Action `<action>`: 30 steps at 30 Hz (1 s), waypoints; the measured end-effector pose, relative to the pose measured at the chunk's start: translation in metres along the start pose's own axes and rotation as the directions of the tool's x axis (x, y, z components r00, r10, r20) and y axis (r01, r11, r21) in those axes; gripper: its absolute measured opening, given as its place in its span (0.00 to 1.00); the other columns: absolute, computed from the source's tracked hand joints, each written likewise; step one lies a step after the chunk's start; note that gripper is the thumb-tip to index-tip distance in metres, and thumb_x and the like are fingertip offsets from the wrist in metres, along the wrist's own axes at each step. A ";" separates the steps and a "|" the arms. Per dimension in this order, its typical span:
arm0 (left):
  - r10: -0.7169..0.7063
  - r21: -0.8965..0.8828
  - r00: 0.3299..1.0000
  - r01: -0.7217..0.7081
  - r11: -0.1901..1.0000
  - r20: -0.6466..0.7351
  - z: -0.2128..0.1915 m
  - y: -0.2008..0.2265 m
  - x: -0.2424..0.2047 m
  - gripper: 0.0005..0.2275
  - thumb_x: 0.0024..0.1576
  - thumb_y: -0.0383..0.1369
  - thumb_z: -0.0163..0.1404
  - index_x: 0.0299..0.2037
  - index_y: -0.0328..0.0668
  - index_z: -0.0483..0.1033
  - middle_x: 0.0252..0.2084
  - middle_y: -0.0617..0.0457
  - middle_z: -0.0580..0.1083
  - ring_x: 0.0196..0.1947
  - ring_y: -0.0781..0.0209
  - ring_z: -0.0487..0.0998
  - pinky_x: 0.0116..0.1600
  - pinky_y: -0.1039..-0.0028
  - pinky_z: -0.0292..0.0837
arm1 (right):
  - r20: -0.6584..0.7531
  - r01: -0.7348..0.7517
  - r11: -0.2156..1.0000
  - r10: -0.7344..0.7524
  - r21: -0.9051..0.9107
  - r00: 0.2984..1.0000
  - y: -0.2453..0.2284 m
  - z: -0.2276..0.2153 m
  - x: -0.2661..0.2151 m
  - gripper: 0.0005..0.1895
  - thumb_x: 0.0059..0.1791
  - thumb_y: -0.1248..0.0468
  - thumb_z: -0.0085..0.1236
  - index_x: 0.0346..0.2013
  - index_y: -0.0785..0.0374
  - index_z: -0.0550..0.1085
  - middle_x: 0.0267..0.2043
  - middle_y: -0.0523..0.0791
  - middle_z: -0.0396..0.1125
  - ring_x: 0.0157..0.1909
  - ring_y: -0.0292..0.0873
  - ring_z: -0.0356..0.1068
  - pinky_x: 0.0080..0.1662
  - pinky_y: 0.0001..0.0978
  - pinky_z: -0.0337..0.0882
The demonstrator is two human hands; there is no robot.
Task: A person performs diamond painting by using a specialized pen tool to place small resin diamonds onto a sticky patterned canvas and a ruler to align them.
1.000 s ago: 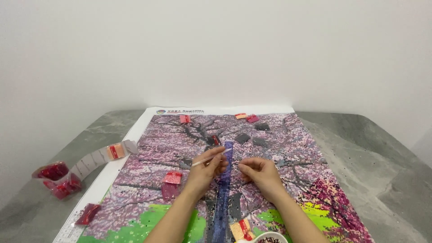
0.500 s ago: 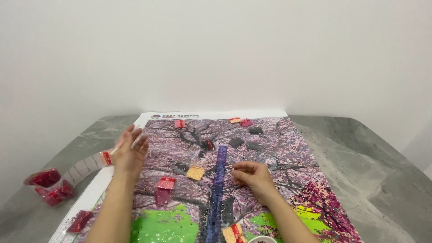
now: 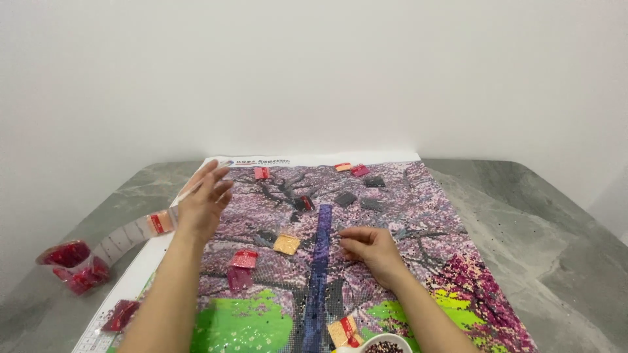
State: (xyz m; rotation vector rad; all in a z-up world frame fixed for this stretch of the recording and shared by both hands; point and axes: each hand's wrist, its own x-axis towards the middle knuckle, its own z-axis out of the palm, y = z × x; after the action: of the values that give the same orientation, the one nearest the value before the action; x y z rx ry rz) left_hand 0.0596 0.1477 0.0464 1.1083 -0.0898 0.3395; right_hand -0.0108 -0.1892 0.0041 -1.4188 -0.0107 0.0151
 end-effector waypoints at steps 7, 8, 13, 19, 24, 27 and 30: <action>-0.160 -0.048 0.969 0.172 0.984 0.190 0.059 -0.031 -0.041 0.22 0.61 0.46 0.40 0.63 0.49 0.65 0.56 0.50 0.72 0.46 0.59 0.77 0.47 0.73 0.74 | -0.008 0.018 0.999 -0.017 0.029 1.000 -0.004 0.001 -0.006 0.16 0.42 0.76 0.62 0.43 0.78 0.76 0.34 0.56 0.73 0.31 0.46 0.75 0.34 0.31 0.78; -0.199 -0.040 0.959 0.211 0.977 0.200 0.060 -0.036 -0.044 0.23 0.62 0.47 0.40 0.65 0.49 0.63 0.58 0.49 0.71 0.46 0.58 0.77 0.48 0.72 0.74 | 0.004 0.022 0.999 -0.023 0.031 1.000 -0.003 0.000 -0.006 0.16 0.42 0.75 0.62 0.44 0.78 0.76 0.34 0.56 0.73 0.31 0.46 0.75 0.34 0.31 0.79; -0.304 0.011 0.933 0.308 0.951 0.191 0.061 -0.051 -0.051 0.24 0.62 0.48 0.37 0.66 0.49 0.62 0.61 0.48 0.69 0.48 0.54 0.77 0.49 0.70 0.73 | 0.021 0.003 1.000 -0.004 0.022 1.000 -0.002 0.000 -0.004 0.15 0.43 0.75 0.61 0.44 0.77 0.76 0.35 0.56 0.74 0.31 0.46 0.75 0.35 0.31 0.79; -0.286 0.036 0.940 0.284 0.958 0.187 0.059 -0.053 -0.051 0.24 0.62 0.47 0.38 0.66 0.48 0.62 0.60 0.45 0.69 0.48 0.53 0.77 0.47 0.71 0.74 | 0.030 0.022 1.000 -0.022 0.007 0.999 -0.004 0.000 -0.005 0.15 0.43 0.75 0.60 0.44 0.77 0.76 0.35 0.55 0.74 0.31 0.45 0.75 0.35 0.31 0.79; -0.185 0.232 0.974 0.152 0.961 0.129 0.053 -0.057 -0.058 0.25 0.61 0.51 0.39 0.63 0.48 0.67 0.55 0.45 0.74 0.43 0.57 0.80 0.43 0.76 0.75 | 0.036 0.049 0.996 -0.046 -0.075 0.998 -0.005 0.000 -0.011 0.14 0.43 0.73 0.62 0.44 0.73 0.77 0.36 0.55 0.74 0.32 0.45 0.75 0.35 0.30 0.79; -0.142 0.337 0.984 0.099 0.936 0.104 0.057 -0.050 -0.065 0.23 0.62 0.51 0.38 0.61 0.50 0.70 0.52 0.47 0.76 0.43 0.58 0.80 0.45 0.74 0.74 | 0.040 0.059 0.995 -0.056 -0.079 0.998 -0.010 0.001 -0.014 0.14 0.43 0.73 0.63 0.43 0.72 0.78 0.36 0.55 0.75 0.32 0.44 0.75 0.35 0.30 0.78; -0.101 0.449 0.986 0.029 0.893 0.136 0.055 -0.049 -0.068 0.21 0.61 0.49 0.42 0.59 0.51 0.72 0.49 0.45 0.77 0.41 0.55 0.81 0.41 0.73 0.76 | 0.037 0.057 0.996 -0.054 -0.074 0.998 -0.006 0.000 -0.010 0.14 0.43 0.71 0.63 0.43 0.71 0.78 0.36 0.54 0.75 0.32 0.43 0.75 0.35 0.28 0.79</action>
State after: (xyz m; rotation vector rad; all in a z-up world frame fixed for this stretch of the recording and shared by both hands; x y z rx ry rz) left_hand 0.0160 0.0643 0.0130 1.5922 -0.1159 0.2155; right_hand -0.0210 -0.1902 0.0105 -1.4931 -0.0807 -0.0066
